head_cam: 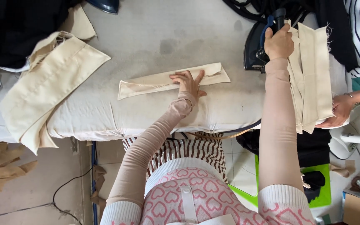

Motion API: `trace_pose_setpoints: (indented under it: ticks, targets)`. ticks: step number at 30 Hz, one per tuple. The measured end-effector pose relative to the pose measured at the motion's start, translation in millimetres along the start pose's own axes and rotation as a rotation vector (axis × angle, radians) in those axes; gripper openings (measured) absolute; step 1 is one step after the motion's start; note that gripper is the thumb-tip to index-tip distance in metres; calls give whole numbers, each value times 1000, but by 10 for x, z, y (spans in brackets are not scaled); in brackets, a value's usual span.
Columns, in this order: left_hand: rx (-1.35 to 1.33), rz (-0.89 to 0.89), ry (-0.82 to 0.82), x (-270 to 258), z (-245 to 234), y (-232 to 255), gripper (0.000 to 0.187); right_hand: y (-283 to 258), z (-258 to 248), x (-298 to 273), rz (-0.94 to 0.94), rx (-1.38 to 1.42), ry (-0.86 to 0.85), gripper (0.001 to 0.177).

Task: The person irons multiple pieces of light-colored fabric on a padded ironing table. They repeatedly fold the fabric edges, press them with a steam iron, and stack the finished pieces. The person also briefly reaches down to adjust a cable on the floor.

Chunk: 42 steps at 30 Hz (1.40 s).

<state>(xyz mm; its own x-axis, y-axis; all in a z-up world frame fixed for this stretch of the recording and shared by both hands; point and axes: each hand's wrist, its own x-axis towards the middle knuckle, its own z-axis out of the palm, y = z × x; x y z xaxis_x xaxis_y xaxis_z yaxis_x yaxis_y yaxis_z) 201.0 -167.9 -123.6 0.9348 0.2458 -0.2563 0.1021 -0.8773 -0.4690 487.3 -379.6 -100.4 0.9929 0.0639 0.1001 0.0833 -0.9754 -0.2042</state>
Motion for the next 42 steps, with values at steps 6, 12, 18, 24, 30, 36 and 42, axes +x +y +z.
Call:
trace_pose_setpoints:
  ticks: [6,12,18,24,30,36,42]
  targets:
    - [29,26,-21,-5,16,-7,101,-218,-434,-363,-81,78,-82,68]
    - [18,20,1,25,71,31,99,-442,-854,-1081,-358,195,-265,64]
    - [0,15,20,24,65,-4,100,-686,-888,-1347,-425,75,-289,64]
    - [-132,82,159,-76,362,-218,108,-759,-675,-1288,-464,-69,-267,78]
    - [-597,97,502,-348,802,-563,70,-971,-693,-1382,-531,132,-361,62]
    - [-704,122,734,-495,1135,-1011,29,-1394,-564,-1591,-646,36,-389,61]
    - [-521,26,797,-704,1150,-1810,18,-1516,-789,-1652,-673,17,-333,65]
